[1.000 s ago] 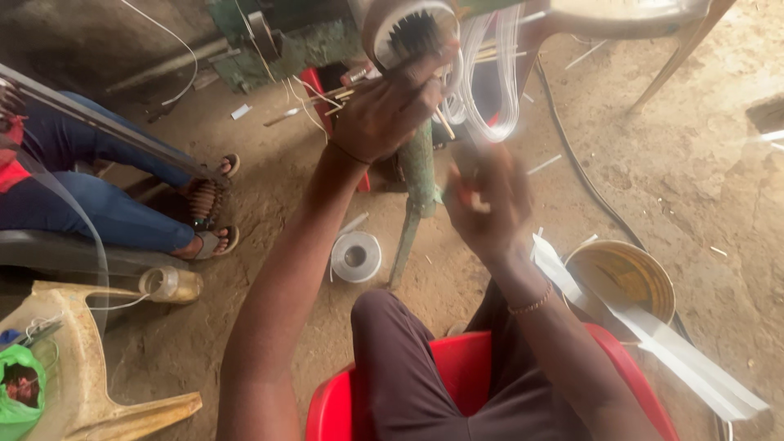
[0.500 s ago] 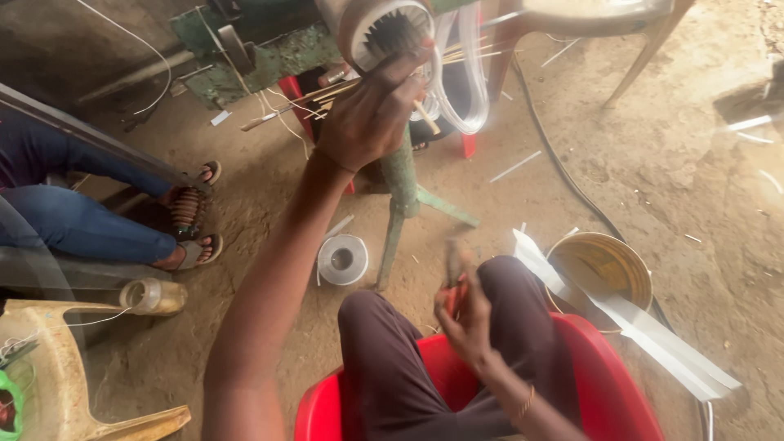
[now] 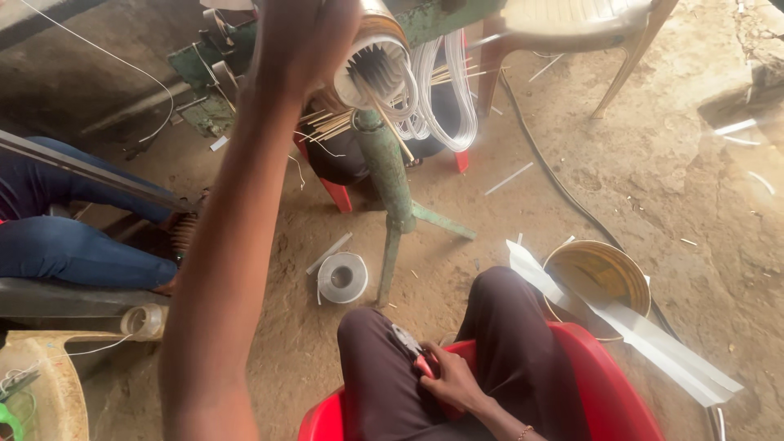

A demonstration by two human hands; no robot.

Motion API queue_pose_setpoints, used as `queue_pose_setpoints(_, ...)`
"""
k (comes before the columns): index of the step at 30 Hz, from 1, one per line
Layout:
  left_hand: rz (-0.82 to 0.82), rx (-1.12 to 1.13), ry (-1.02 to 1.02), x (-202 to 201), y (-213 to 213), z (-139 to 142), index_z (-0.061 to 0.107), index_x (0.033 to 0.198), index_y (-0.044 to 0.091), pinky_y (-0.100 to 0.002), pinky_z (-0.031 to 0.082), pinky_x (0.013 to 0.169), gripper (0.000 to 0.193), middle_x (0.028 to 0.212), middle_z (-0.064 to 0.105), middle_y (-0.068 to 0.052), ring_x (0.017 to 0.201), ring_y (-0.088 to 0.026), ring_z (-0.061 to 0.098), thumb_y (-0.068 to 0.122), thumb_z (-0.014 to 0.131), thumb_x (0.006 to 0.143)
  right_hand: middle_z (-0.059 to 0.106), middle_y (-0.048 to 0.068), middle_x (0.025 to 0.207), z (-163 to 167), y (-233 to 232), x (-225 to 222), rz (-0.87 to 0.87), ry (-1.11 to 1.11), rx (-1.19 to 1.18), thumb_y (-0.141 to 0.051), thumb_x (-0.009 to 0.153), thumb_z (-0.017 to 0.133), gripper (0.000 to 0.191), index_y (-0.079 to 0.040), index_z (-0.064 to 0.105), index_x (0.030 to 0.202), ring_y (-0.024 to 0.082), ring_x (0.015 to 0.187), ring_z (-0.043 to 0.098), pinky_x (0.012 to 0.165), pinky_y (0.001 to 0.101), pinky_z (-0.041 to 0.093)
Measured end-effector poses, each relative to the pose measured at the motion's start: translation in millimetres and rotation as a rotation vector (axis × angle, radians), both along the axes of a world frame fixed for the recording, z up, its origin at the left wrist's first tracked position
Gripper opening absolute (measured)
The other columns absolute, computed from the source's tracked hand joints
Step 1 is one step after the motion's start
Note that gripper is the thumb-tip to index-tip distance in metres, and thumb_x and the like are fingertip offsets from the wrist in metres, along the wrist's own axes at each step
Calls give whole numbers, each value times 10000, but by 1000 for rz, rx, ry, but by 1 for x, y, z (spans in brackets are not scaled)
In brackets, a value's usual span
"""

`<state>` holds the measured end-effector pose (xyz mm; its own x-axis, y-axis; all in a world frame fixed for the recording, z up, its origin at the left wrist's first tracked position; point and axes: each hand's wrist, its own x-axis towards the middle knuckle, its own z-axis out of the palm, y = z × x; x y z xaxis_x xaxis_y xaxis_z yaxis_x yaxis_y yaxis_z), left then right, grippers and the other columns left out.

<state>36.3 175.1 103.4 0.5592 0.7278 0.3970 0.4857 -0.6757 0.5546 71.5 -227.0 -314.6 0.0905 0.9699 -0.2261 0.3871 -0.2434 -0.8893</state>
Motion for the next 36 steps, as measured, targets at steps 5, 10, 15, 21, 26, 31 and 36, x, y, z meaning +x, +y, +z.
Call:
queue_pose_setpoints(5,-18,-414,343,39,55,-6,566,1192,1,-521,527,1006,222,1247,603,-217,1170,-378,619,31,519,977,729,199,974,7,-2,4,37,30,-109,-199,727,743,607,-130,587,1309,331,904,739,835,409,571)
queue_pose_setpoints(10,-32,-494,351,37,72,-18,569,1193,4,-522,522,1010,223,1250,602,-216,1174,-378,615,45,518,979,722,206,1023,-3,0,3,35,10,-85,-201,720,770,664,-129,550,1342,345,964,730,864,416,564)
queue_pose_setpoints(15,-55,-543,338,36,71,-21,571,1194,6,-523,517,1014,225,1253,601,-215,1179,-378,611,58,517,982,720,202,1082,-12,-1,1,45,-66,-116,-221,720,780,689,-142,533,1359,365,1033,706,897,432,555)
queue_pose_setpoints(21,-75,-601,289,28,70,-23,574,1195,9,-524,511,1019,229,1257,601,-214,1185,-378,607,75,516,984,717,208,1086,-9,-2,1,35,-38,-62,-207,716,776,663,-136,553,1336,377,1046,693,895,444,550)
queue_pose_setpoints(26,-94,-637,283,29,69,-26,577,1196,12,-525,506,1024,232,1261,600,-214,1190,-378,603,88,515,986,715,204,1099,-5,-1,1,40,-41,-73,-212,721,771,671,-144,538,1347,372,1062,692,911,443,549)
queue_pose_setpoints(31,-94,-657,260,27,69,-28,580,1197,14,-526,501,1028,236,1264,599,-213,1194,-378,599,102,514,989,717,190,1096,-1,-1,-1,40,-22,-124,-212,727,758,660,-155,538,1347,362,1066,696,917,440,550)
queue_pose_setpoints(36,-86,-665,242,21,69,-27,582,1198,17,-527,497,1032,240,1267,599,-212,1199,-378,595,116,513,991,716,179,1101,-3,-2,-2,42,-24,-172,-212,733,755,661,-158,529,1351,355,1074,693,929,440,543)
